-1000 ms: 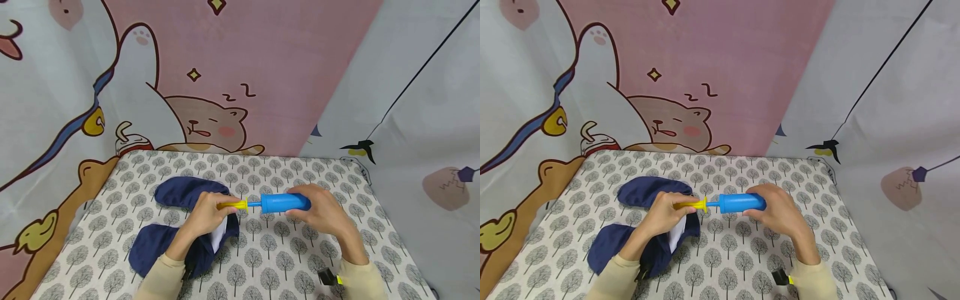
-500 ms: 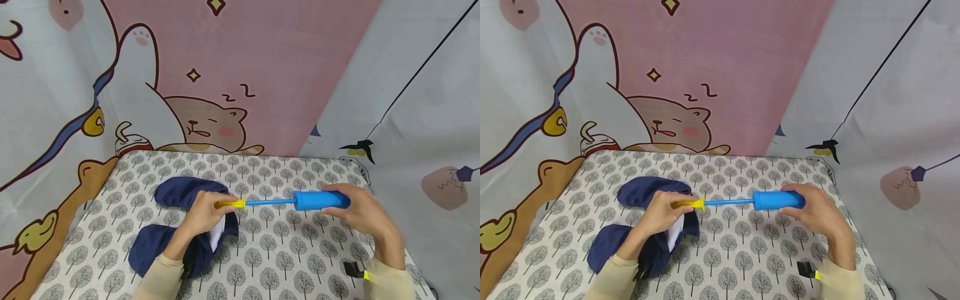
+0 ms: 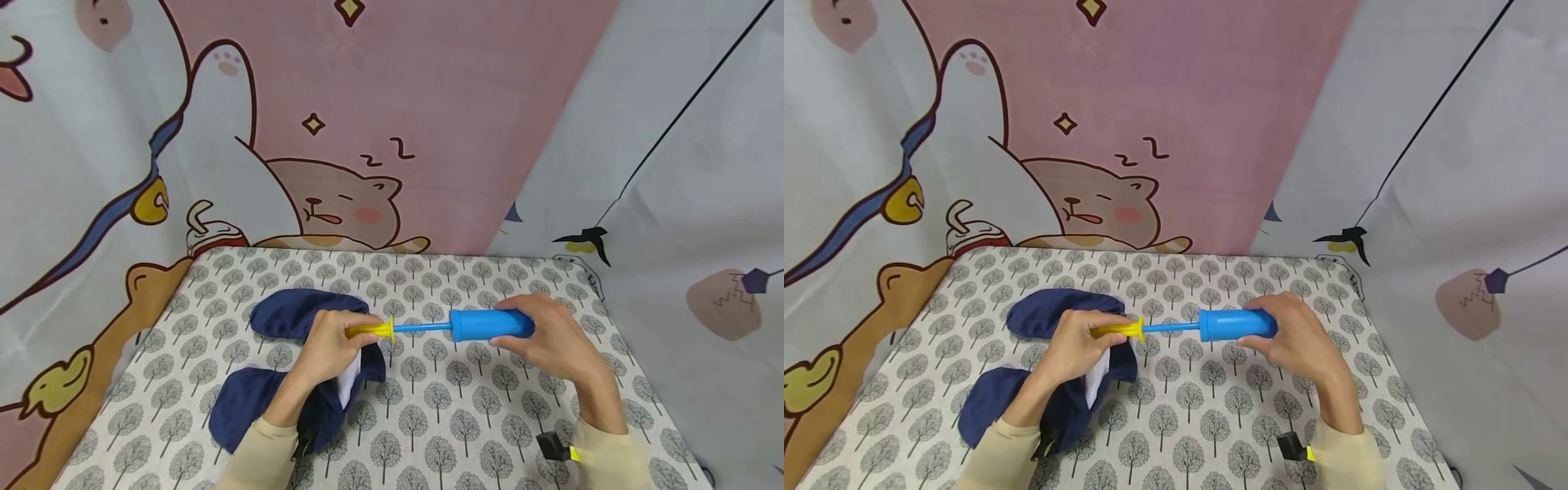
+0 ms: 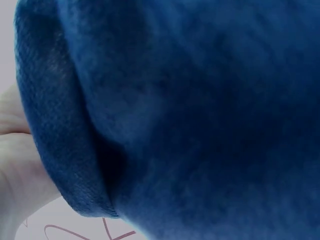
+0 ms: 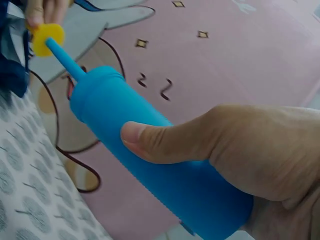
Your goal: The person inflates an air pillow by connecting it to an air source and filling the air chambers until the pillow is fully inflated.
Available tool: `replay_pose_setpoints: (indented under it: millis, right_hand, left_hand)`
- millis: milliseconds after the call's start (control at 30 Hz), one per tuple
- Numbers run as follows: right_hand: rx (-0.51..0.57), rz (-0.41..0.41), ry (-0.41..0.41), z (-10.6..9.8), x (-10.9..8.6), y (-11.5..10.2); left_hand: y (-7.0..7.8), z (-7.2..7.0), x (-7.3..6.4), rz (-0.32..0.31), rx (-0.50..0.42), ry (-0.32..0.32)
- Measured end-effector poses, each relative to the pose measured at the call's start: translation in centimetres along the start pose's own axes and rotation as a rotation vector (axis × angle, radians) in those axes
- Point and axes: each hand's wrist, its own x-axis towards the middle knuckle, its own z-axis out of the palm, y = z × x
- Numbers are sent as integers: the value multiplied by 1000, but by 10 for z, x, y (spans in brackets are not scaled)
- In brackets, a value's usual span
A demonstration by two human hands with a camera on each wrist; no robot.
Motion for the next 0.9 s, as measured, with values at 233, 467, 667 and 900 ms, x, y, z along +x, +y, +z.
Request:
replay_pose_setpoints:
  millis: [233, 467, 667, 900]
  right_hand:
    - [5, 48, -25, 17, 6, -21]
    - [-5, -11, 6, 35, 12, -37]
    - [-31, -36, 14, 48, 15, -45]
    - [-41, -71, 44, 58, 14, -47]
  left_hand:
    - [1, 0, -1, -23, 12, 5]
    - [2, 3, -1, -17, 5, -1]
    - [2, 3, -1, 26, 20, -21]
    - [1, 7, -1, 58, 46, -63]
